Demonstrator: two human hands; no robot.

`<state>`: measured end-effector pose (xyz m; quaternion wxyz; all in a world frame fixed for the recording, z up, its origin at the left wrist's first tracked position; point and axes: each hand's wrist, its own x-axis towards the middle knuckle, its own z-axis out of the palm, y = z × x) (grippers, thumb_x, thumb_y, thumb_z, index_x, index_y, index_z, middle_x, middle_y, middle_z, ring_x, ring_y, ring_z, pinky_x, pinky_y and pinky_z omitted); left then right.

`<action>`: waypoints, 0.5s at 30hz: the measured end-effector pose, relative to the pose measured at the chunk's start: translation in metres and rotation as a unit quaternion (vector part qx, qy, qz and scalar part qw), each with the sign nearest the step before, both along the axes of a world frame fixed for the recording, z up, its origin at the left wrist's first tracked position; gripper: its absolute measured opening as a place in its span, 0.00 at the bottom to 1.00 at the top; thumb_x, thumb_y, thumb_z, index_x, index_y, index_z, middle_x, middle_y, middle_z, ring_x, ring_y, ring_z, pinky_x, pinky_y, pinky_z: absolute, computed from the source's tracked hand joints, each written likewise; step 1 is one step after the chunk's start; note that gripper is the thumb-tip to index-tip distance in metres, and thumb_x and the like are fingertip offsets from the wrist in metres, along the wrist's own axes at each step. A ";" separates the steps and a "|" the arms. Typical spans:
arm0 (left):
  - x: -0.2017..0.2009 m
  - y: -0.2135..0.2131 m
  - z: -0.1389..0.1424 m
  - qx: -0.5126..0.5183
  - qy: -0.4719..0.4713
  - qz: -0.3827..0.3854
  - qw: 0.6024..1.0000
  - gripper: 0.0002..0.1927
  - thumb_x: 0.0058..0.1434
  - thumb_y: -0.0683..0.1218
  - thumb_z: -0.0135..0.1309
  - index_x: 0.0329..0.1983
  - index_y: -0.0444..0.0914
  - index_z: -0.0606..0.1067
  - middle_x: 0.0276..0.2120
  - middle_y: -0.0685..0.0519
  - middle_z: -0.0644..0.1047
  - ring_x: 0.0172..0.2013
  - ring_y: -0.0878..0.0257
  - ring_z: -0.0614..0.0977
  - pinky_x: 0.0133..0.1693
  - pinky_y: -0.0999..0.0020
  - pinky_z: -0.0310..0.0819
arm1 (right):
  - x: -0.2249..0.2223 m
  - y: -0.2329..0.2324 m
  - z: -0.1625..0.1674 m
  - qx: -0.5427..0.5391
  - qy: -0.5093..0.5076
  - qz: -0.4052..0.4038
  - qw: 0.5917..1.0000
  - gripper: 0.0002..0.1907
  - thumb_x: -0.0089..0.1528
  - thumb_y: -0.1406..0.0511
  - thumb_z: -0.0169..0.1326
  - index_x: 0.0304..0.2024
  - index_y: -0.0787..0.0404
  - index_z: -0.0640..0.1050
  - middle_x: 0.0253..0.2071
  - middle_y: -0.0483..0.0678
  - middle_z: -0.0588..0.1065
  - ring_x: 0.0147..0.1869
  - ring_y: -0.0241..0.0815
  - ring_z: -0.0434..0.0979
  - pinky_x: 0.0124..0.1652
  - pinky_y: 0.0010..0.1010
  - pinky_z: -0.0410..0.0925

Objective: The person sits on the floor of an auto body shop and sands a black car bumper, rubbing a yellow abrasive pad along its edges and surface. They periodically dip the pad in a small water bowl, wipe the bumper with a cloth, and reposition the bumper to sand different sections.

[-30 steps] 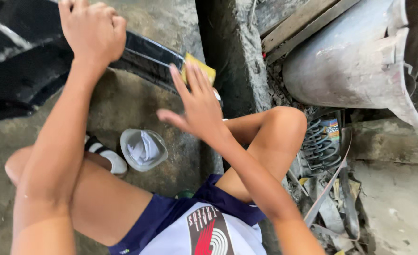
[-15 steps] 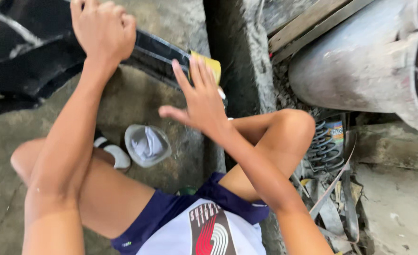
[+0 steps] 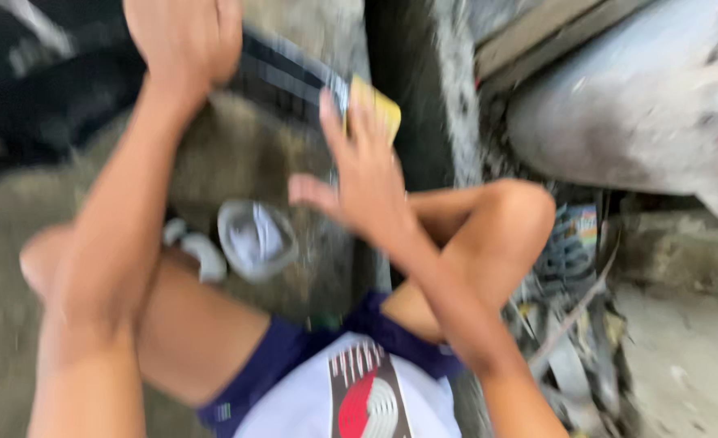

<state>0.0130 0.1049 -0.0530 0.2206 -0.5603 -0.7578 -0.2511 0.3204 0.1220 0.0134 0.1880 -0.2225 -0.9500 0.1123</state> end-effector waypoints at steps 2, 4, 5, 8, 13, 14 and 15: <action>0.003 -0.002 0.008 0.090 0.085 -0.026 0.992 0.11 0.61 0.45 0.49 0.25 0.37 0.76 0.29 0.48 0.76 0.44 0.50 0.75 0.58 0.52 0.64 | -0.001 0.002 0.001 0.020 0.008 -0.007 1.000 0.58 0.55 0.33 0.58 0.75 0.61 0.59 0.70 0.75 0.59 0.76 0.75 0.57 0.72 0.57 0.54; 0.006 -0.004 0.017 0.084 0.079 -0.020 0.993 0.12 0.62 0.46 0.49 0.26 0.37 0.77 0.30 0.49 0.76 0.43 0.50 0.75 0.59 0.53 0.63 | -0.002 0.003 0.004 0.003 -0.013 0.002 1.000 0.58 0.57 0.33 0.57 0.75 0.62 0.58 0.71 0.74 0.60 0.77 0.74 0.58 0.73 0.56 0.55; 0.008 -0.005 0.020 0.073 0.070 -0.016 0.995 0.11 0.62 0.46 0.49 0.26 0.37 0.77 0.30 0.49 0.77 0.43 0.50 0.75 0.59 0.53 0.63 | -0.002 0.003 0.005 -0.005 -0.023 -0.004 1.000 0.57 0.58 0.34 0.57 0.75 0.63 0.58 0.71 0.74 0.60 0.77 0.73 0.59 0.73 0.56 0.54; 0.008 -0.003 0.025 0.073 0.050 -0.030 0.996 0.11 0.60 0.45 0.48 0.26 0.38 0.78 0.30 0.49 0.78 0.41 0.51 0.76 0.57 0.54 0.63 | -0.002 0.004 0.010 0.019 -0.008 -0.027 0.999 0.56 0.59 0.35 0.57 0.75 0.63 0.59 0.72 0.74 0.60 0.77 0.73 0.59 0.74 0.57 0.53; 0.004 0.000 0.016 0.079 0.017 -0.035 0.996 0.12 0.61 0.44 0.48 0.26 0.38 0.80 0.31 0.52 0.81 0.40 0.53 0.77 0.58 0.55 0.63 | -0.010 0.004 0.014 0.035 0.006 -0.009 0.999 0.55 0.57 0.36 0.57 0.74 0.62 0.60 0.69 0.76 0.60 0.75 0.75 0.58 0.70 0.56 0.54; 0.004 -0.001 0.014 0.076 0.029 -0.022 0.996 0.12 0.61 0.44 0.49 0.26 0.38 0.80 0.31 0.51 0.81 0.39 0.53 0.77 0.57 0.55 0.63 | -0.012 0.005 0.013 0.045 0.008 -0.003 0.999 0.51 0.60 0.39 0.57 0.74 0.61 0.60 0.69 0.76 0.61 0.75 0.74 0.58 0.71 0.56 0.55; 0.003 0.000 0.012 0.070 0.039 -0.015 0.997 0.11 0.60 0.45 0.49 0.26 0.39 0.80 0.31 0.51 0.81 0.39 0.54 0.77 0.57 0.56 0.63 | -0.015 0.007 0.012 0.052 0.009 -0.004 0.999 0.47 0.63 0.41 0.56 0.74 0.60 0.61 0.69 0.75 0.61 0.74 0.74 0.59 0.72 0.55 0.55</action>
